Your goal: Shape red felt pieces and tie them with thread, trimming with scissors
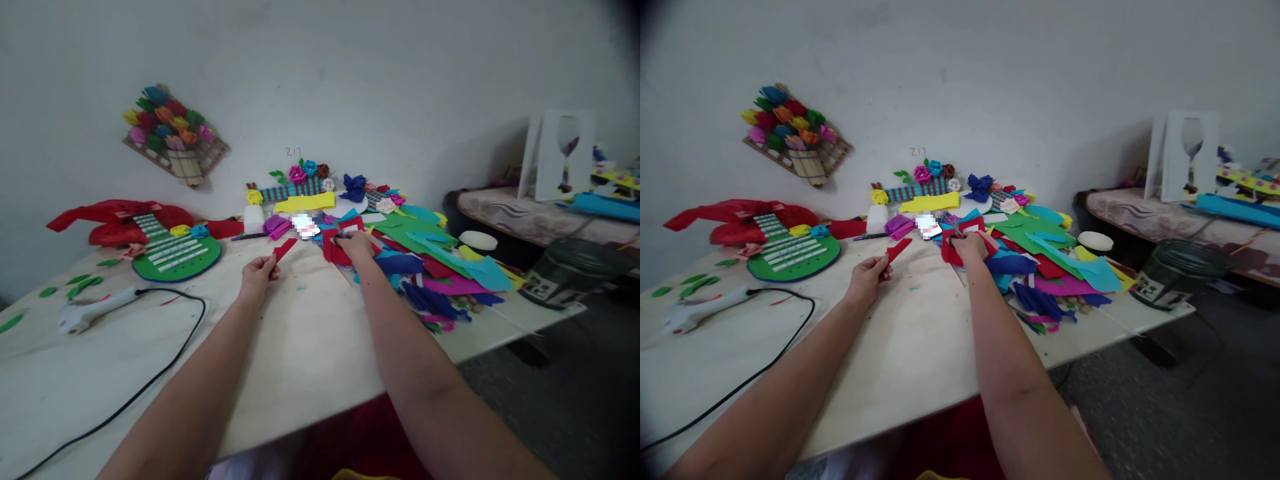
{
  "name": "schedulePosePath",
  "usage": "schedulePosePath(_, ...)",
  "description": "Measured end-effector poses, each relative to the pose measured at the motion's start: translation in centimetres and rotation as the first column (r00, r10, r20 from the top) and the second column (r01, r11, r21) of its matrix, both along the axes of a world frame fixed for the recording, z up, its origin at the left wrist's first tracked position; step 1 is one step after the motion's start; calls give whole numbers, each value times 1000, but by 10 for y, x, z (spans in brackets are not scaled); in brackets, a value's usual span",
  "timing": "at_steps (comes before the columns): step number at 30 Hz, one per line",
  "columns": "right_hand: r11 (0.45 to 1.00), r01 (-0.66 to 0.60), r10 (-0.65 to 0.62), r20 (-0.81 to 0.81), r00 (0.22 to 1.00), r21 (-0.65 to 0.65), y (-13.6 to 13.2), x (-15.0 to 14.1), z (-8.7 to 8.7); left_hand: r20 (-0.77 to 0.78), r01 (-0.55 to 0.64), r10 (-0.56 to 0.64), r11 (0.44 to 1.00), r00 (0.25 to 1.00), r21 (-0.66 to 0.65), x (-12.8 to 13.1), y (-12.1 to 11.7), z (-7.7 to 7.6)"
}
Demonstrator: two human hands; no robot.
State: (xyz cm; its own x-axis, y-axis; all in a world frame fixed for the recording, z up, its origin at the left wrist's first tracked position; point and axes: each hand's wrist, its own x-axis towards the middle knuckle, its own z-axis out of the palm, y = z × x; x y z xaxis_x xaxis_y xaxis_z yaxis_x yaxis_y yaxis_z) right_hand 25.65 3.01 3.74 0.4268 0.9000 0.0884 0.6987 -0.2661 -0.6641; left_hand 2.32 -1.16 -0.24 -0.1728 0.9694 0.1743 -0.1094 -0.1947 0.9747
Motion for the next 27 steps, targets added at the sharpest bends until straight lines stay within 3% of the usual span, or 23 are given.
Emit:
schedulePosePath(6, 997, 13, -16, 52, 999, 70, -5, -6, 2, -10, -2, 2, 1000, 1000, 15, 0, 0, 1)
schedulePosePath(9, 982, -132, 118, 108, 987, 133, -8, -21, 0, -6, -23, 23, 999, 1000, 29, 0, 0, 1)
schedulePosePath(14, 950, -310, 293, 252, 922, 28, -8, -62, -10, 16, -59, 58, 997, 998, 50, -1, -1, 3)
schedulePosePath(16, 945, -323, 322, 306, 896, -46, -8, -76, -14, 22, -70, 69, 997, 997, 43, -1, -2, 3)
schedulePosePath(22, 929, -361, 353, 468, 810, -77, -5, -98, -22, -3, -60, 60, 998, 998, 29, 0, -2, 3)
schedulePosePath(27, 908, -393, 409, 500, 763, -142, -3, -103, -14, -14, -42, 43, 999, 999, 22, 0, -5, 4)
